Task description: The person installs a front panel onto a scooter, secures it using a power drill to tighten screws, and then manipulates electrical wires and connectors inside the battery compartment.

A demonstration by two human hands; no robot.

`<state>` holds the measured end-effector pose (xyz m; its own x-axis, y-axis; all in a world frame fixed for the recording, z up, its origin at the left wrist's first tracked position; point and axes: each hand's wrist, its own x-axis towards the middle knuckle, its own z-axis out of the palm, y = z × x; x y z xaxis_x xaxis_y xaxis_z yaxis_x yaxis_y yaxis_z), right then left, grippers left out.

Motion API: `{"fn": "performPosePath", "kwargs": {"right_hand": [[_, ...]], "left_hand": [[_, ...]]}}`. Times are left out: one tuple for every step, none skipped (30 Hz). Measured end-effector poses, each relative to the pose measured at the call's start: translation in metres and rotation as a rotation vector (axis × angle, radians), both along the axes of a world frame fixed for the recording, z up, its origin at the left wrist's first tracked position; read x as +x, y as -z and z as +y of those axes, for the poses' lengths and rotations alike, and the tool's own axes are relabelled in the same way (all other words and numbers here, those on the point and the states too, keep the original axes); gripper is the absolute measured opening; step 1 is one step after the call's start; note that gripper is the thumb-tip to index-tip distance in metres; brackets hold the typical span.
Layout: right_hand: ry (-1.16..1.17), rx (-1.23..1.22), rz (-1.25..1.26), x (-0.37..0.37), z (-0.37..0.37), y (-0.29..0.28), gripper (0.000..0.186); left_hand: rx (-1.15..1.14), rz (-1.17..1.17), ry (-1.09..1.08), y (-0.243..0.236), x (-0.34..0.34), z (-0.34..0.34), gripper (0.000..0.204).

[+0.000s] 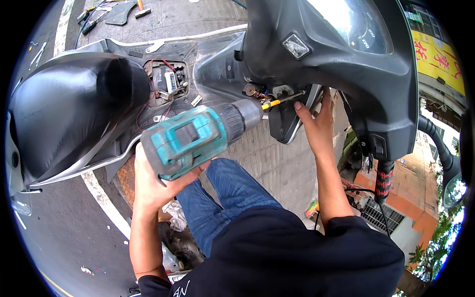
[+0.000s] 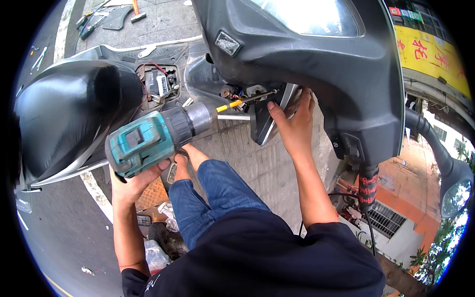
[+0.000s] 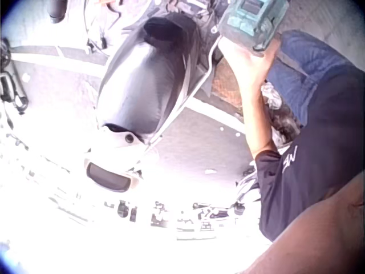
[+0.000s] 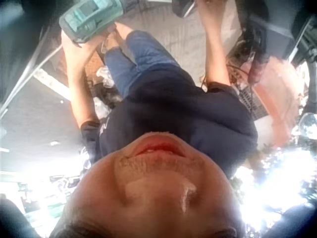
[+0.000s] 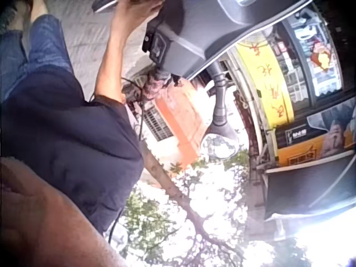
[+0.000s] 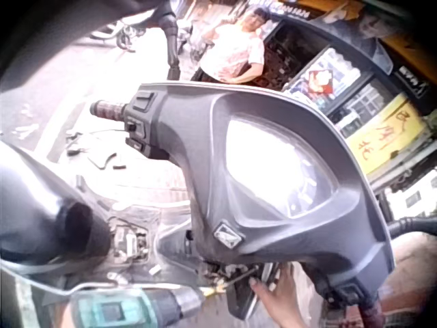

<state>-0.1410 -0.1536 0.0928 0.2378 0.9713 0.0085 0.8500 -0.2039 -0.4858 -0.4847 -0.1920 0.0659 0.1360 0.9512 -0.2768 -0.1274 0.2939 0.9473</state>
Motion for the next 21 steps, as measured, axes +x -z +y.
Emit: {"fn": "performPosePath", "kwargs": {"right_hand": [[0.006, -0.002, -0.008, 0.0, 0.0, 0.0, 0.095], [0.011, -0.005, -0.016, -0.001, 0.001, -0.001, 0.094], [0.015, -0.002, -0.025, -0.002, 0.001, 0.0, 0.093], [0.018, 0.0, -0.033, -0.001, 0.001, 0.0, 0.093], [0.02, 0.008, -0.041, -0.001, 0.001, 0.0, 0.092], [0.023, 0.01, -0.043, -0.001, 0.002, 0.001, 0.092], [0.026, 0.013, -0.045, -0.001, 0.002, 0.001, 0.091], [0.034, 0.011, -0.046, -0.001, 0.002, 0.001, 0.091], [0.04, 0.011, -0.048, -0.001, 0.002, 0.0, 0.09], [0.037, 0.017, -0.056, -0.002, 0.003, 0.0, 0.089], [0.035, 0.023, -0.064, -0.003, 0.003, 0.001, 0.088], [0.033, 0.026, -0.07, -0.003, 0.003, 0.001, 0.086], [0.031, 0.031, -0.077, -0.004, 0.002, 0.001, 0.085], [0.029, 0.034, -0.079, -0.005, 0.002, -0.001, 0.084], [0.027, 0.036, -0.08, -0.007, 0.002, -0.002, 0.082], [0.028, 0.031, -0.079, -0.007, 0.002, -0.003, 0.082], [0.03, 0.027, -0.077, -0.007, 0.002, -0.003, 0.081], [0.031, 0.025, -0.074, -0.007, 0.002, -0.004, 0.08], [0.031, 0.025, -0.082, -0.006, 0.002, -0.003, 0.08], [0.031, 0.025, -0.09, -0.005, 0.002, -0.003, 0.08], [0.029, 0.024, -0.098, -0.004, 0.001, -0.002, 0.08]], "left_hand": [[0.032, -0.015, 0.038, -0.006, 0.004, 0.008, 0.042], [0.05, -0.01, 0.025, -0.008, 0.008, 0.012, 0.038], [0.091, 0.012, 0.026, -0.008, 0.009, 0.015, 0.038], [0.13, 0.034, 0.028, -0.008, 0.01, 0.017, 0.038], [0.17, 0.056, 0.029, -0.007, 0.011, 0.019, 0.038], [0.177, 0.08, 0.065, -0.008, 0.009, 0.021, 0.041], [0.184, 0.104, 0.102, -0.008, 0.008, 0.023, 0.044], [0.191, 0.127, 0.14, -0.009, 0.006, 0.024, 0.048], [0.197, 0.125, 0.141, -0.008, 0.006, 0.025, 0.048], [0.203, 0.122, 0.144, -0.007, 0.007, 0.025, 0.048], [0.209, 0.12, 0.147, -0.006, 0.007, 0.026, 0.049], [0.199, 0.112, 0.115, -0.008, 0.011, 0.027, 0.045], [0.189, 0.105, 0.083, -0.013, 0.016, 0.029, 0.042], [0.178, 0.097, 0.05, -0.015, 0.019, 0.031, 0.038], [0.152, 0.09, 0.056, -0.016, 0.018, 0.032, 0.039], [0.126, 0.084, 0.062, -0.017, 0.017, 0.032, 0.04], [0.1, 0.077, 0.067, -0.018, 0.016, 0.031, 0.04], [0.113, 0.086, 0.087, -0.019, 0.015, 0.03, 0.043], [0.125, 0.094, 0.107, -0.019, 0.014, 0.029, 0.046], [0.138, 0.102, 0.127, -0.02, 0.014, 0.029, 0.049], [0.156, 0.121, 0.111, -0.021, 0.016, 0.03, 0.047]]}}
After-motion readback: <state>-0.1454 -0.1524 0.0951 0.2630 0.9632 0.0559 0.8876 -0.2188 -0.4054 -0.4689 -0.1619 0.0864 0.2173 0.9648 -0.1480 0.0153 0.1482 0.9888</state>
